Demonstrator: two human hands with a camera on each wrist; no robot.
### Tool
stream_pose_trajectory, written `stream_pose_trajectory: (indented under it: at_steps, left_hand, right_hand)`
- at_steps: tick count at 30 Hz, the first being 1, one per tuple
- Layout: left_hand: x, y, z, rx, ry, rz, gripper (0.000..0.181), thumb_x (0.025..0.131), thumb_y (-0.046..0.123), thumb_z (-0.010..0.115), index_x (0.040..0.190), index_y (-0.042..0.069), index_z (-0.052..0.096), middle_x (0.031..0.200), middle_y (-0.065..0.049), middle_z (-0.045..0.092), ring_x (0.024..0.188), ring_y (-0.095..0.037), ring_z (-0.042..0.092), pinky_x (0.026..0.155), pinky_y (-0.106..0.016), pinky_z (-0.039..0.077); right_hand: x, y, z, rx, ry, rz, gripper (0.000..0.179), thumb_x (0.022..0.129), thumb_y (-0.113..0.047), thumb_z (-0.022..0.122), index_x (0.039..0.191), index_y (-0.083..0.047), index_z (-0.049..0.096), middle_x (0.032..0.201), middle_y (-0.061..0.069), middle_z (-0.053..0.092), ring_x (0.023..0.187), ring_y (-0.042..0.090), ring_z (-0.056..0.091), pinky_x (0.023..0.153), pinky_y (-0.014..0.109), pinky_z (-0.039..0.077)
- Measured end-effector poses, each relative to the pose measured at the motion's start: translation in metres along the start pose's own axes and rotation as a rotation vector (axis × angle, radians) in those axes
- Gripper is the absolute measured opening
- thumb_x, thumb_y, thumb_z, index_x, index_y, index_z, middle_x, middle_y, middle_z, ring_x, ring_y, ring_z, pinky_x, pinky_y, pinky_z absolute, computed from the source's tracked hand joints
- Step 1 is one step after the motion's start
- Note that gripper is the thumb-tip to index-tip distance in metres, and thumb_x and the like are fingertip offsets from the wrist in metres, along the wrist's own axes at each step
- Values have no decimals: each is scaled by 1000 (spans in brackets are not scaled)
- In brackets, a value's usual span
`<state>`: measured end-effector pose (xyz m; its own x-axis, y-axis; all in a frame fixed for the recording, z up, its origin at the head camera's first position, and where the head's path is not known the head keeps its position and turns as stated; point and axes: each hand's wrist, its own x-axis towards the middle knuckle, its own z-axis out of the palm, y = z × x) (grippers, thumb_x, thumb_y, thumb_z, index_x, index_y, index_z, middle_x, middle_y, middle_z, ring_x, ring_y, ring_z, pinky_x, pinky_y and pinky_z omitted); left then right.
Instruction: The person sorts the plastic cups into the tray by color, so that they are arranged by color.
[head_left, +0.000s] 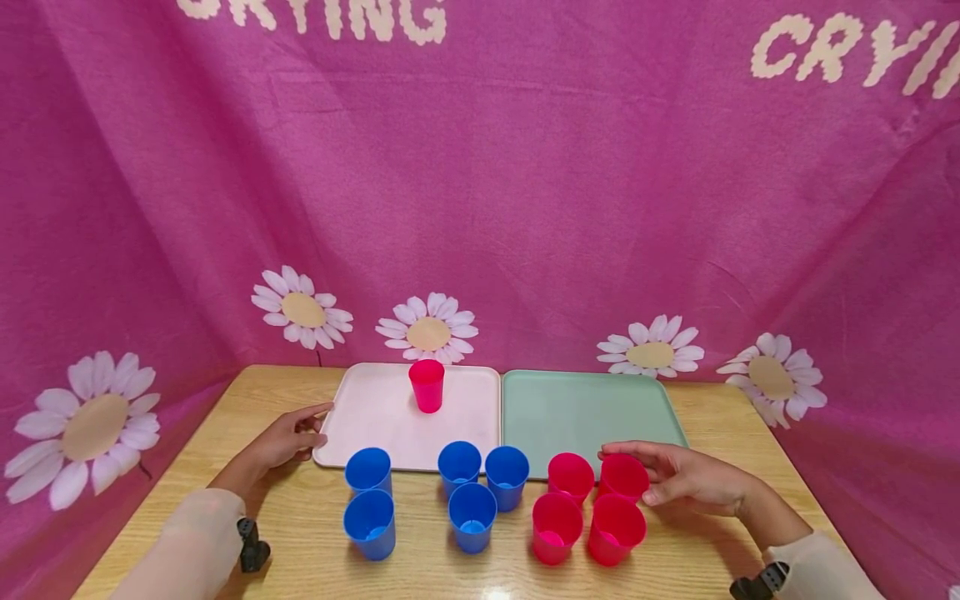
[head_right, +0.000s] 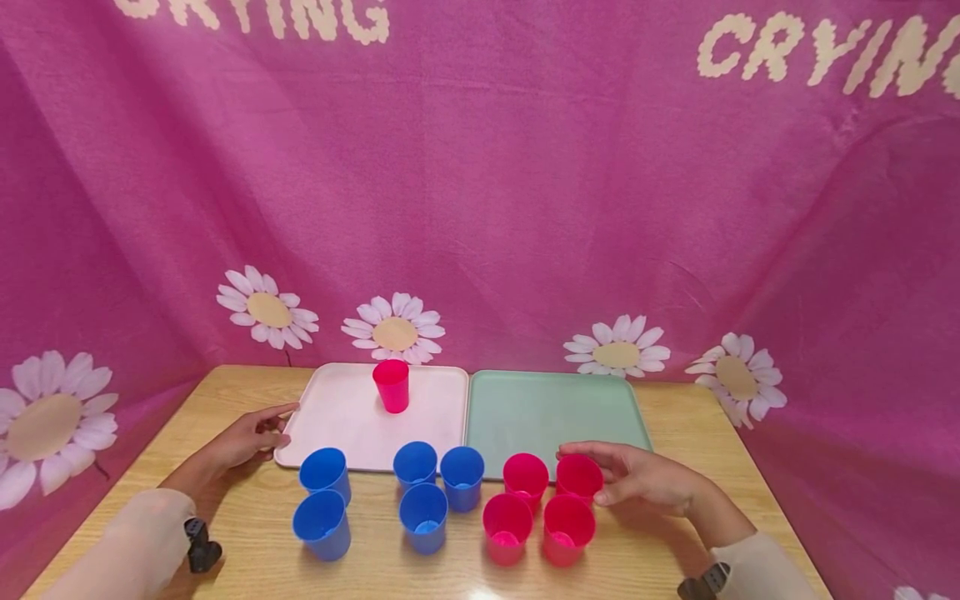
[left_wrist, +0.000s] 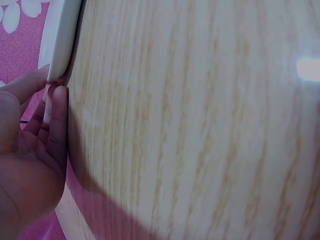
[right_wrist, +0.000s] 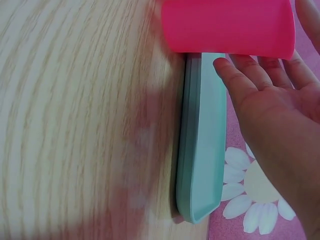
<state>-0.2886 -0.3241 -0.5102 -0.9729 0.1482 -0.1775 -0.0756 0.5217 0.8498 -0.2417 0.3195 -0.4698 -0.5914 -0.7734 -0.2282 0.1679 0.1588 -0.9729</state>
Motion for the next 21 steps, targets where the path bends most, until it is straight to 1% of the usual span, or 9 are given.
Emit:
stream_pose_trajectory:
  at_steps: [4,14,18,21]
  left_hand:
    - [1,-1,0,-1,4,-8,64,98,2,67,156,1,39,106,-12,53,79,-22,55,64,-26,52]
    - [0,3,0,-6,0,4,65,98,1,66,157,0,38,105,-13,52,77,-21,55,62,-26,51]
    - [0,3,0,-7,-3,3,65,99,2,66,157,0,37,106,-13,53,77,-21,55,62,-26,51]
    - [0,2,0,-4,-8,4,65,99,2,66,157,0,37,107,-13,53,79,-22,55,63,-26,52]
  right_hand:
    - [0,3,0,-10,9,-4,67,99,-3,60,160,-5,32,164,23,28,138,15,47,109,40,49]
    - [0,5,-1,-23,26,-1,68,99,-2,60,160,-3,30,157,4,43,136,16,47,107,41,50]
    - [0,3,0,-36,33,-2,68,99,-2,60,160,-3,30,155,0,45,136,15,47,107,41,51]
    - [-1,2,0,-49,36,-3,67,99,-3,60,160,-5,31,155,0,45,136,15,48,107,41,50]
